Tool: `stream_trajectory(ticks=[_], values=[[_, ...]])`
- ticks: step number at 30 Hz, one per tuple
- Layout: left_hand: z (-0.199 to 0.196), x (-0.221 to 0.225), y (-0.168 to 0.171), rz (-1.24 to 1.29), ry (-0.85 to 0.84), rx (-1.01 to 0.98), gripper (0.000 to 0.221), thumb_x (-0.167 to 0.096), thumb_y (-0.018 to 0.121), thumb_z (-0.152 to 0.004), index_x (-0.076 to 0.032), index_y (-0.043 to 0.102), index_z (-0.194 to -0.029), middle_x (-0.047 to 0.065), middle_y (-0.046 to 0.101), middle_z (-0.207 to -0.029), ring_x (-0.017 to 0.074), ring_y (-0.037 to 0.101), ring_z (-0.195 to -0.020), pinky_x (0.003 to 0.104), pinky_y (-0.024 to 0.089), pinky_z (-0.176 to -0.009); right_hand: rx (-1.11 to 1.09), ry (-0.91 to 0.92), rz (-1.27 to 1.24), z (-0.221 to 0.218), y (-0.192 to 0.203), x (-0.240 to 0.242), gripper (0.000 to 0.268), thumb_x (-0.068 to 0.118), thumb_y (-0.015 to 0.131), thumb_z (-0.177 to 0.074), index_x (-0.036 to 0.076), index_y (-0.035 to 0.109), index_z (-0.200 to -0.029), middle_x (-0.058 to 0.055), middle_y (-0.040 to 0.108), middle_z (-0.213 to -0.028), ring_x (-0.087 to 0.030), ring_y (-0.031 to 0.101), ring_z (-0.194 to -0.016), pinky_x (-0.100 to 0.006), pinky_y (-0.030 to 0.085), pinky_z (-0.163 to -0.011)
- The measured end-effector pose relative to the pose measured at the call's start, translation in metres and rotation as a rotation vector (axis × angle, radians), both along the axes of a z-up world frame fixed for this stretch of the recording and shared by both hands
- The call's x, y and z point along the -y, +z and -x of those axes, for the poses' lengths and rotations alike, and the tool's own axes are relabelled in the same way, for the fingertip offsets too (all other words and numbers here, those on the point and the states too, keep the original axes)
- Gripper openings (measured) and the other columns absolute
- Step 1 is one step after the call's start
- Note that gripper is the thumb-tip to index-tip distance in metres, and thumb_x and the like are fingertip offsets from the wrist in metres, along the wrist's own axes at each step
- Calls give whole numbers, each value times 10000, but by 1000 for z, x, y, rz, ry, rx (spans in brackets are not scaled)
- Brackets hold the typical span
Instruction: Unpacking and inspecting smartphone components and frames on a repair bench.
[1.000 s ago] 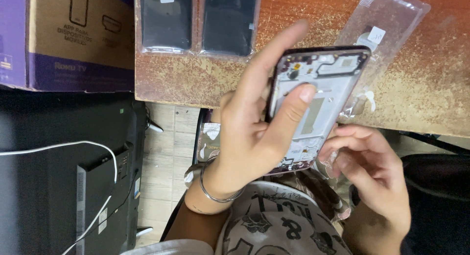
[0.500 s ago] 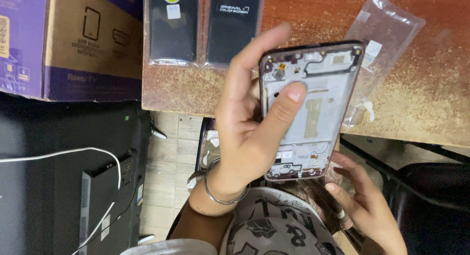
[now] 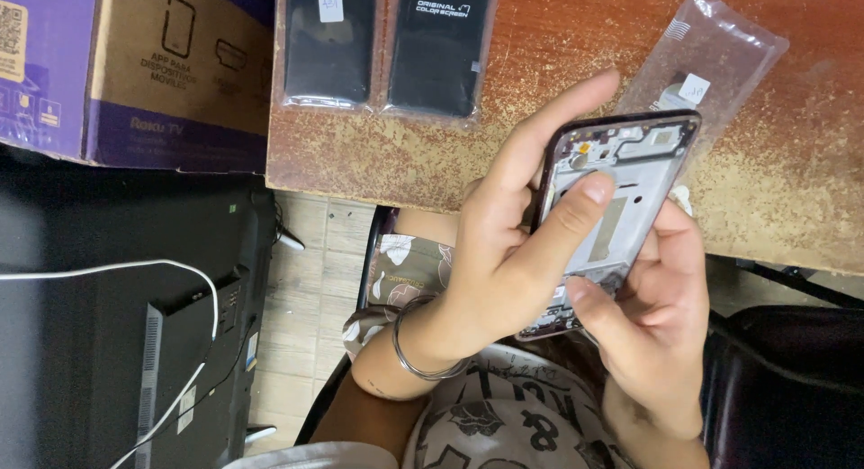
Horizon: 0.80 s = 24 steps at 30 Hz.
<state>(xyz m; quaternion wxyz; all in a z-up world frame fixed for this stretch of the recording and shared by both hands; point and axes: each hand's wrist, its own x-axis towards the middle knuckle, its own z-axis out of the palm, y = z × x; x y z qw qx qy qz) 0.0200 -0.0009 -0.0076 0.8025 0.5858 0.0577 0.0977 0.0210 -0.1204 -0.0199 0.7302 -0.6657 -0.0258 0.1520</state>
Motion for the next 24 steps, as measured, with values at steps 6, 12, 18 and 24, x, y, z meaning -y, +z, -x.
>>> stream_trajectory(ticks=[6, 12, 18, 24], values=[[2, 8, -10, 136, 180, 97, 447, -252, 518, -946, 12, 452, -1301, 145, 562, -1269, 203, 596, -1101, 303, 522, -986, -42, -39, 4, 7, -11, 3, 569, 56, 605, -733, -21, 382, -1250, -154, 572, -1113, -168, 540, -989, -261, 430, -906], [3, 29, -46, 449, 921, 658, 441, -88, 537, -856, 104, 424, -1237, 259, 613, -998, 326, 595, -921, 396, 462, -869, -17, -114, -359, 11, -30, 0, 602, 62, 596, -787, 2, 322, -1319, -168, 528, -1214, -234, 566, -982, -341, 530, -823], [25, -11, -44, 228, 548, 304, 435, -172, 707, -782, 50, 495, -1091, 107, 576, -880, 153, 536, -780, 266, 438, -756, 148, -247, -250, -3, -23, 12, 476, 27, 594, -830, -16, 408, -1266, -115, 606, -904, -148, 583, -656, -197, 528, -519], [24, -16, -36, 259, 174, -66, 205, -42, 667, -783, 97, 560, -890, 199, 628, -798, 305, 629, -596, 388, 615, -505, 131, -234, 123, -8, 2, 4, 699, -10, 556, -764, -44, 284, -1407, -199, 495, -1292, -189, 508, -1039, -255, 439, -879]])
